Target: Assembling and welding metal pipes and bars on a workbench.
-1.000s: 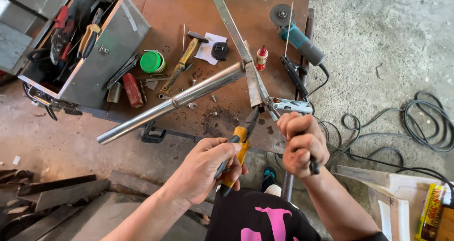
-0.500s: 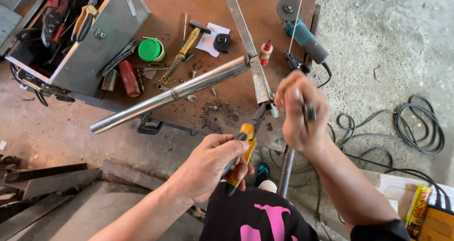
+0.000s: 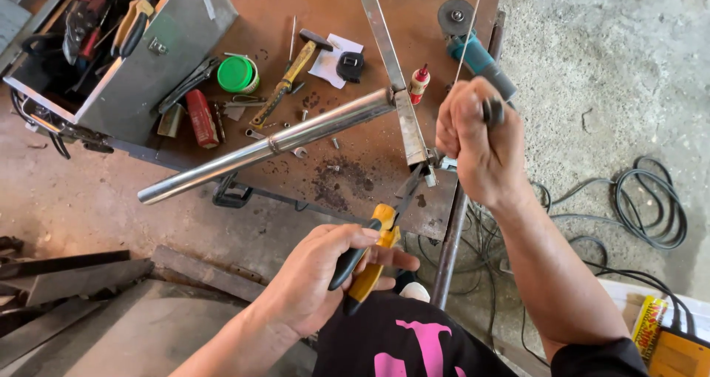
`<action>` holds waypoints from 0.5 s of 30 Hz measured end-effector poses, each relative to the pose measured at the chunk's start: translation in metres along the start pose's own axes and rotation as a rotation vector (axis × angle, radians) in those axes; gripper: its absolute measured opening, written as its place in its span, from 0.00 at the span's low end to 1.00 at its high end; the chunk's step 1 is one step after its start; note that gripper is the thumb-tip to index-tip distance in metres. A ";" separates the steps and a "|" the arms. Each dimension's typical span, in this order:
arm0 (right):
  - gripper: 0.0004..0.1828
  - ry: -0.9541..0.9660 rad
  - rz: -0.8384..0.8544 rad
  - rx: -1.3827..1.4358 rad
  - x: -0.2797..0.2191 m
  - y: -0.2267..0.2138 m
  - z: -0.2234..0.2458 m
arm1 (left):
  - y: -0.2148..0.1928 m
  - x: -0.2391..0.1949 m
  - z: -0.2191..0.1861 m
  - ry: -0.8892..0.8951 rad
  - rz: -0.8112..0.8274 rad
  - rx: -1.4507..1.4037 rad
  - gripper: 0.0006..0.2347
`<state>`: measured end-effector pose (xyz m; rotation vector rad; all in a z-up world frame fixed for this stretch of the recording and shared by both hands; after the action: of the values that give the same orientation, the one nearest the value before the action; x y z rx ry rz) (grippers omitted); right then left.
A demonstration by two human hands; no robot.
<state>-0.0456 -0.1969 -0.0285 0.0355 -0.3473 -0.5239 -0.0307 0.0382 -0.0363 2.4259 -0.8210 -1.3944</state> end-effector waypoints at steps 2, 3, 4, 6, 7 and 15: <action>0.23 -0.052 0.008 0.049 -0.004 -0.007 -0.005 | 0.000 0.002 0.002 0.007 0.026 -0.035 0.14; 0.24 -0.100 0.015 0.102 -0.008 -0.010 -0.008 | -0.001 0.002 0.004 0.012 0.047 -0.071 0.13; 0.24 -0.099 0.015 0.103 -0.013 -0.013 -0.011 | 0.002 0.000 0.003 0.011 0.045 -0.070 0.13; 0.25 -0.172 0.013 0.205 -0.018 -0.019 -0.015 | 0.008 -0.003 0.004 -0.056 -0.003 -0.096 0.11; 0.25 -0.168 0.013 0.208 -0.022 -0.019 -0.014 | 0.009 -0.004 0.003 -0.058 -0.007 -0.096 0.11; 0.29 -0.248 0.007 0.173 -0.033 -0.017 -0.007 | 0.027 -0.005 -0.019 -0.076 -0.040 -0.036 0.13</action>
<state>-0.0786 -0.1958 -0.0474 0.1371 -0.6347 -0.4910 -0.0261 0.0172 -0.0109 2.3882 -0.7610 -1.5108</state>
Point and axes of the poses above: each hand's wrist, its own x-axis towards the middle knuckle, its own y-axis out of the palm, z = x × y, the point moved 3 cm from there along x, towards the middle knuckle, and after that the axes turned 14 degrees about -z, right-handed, at the moved point
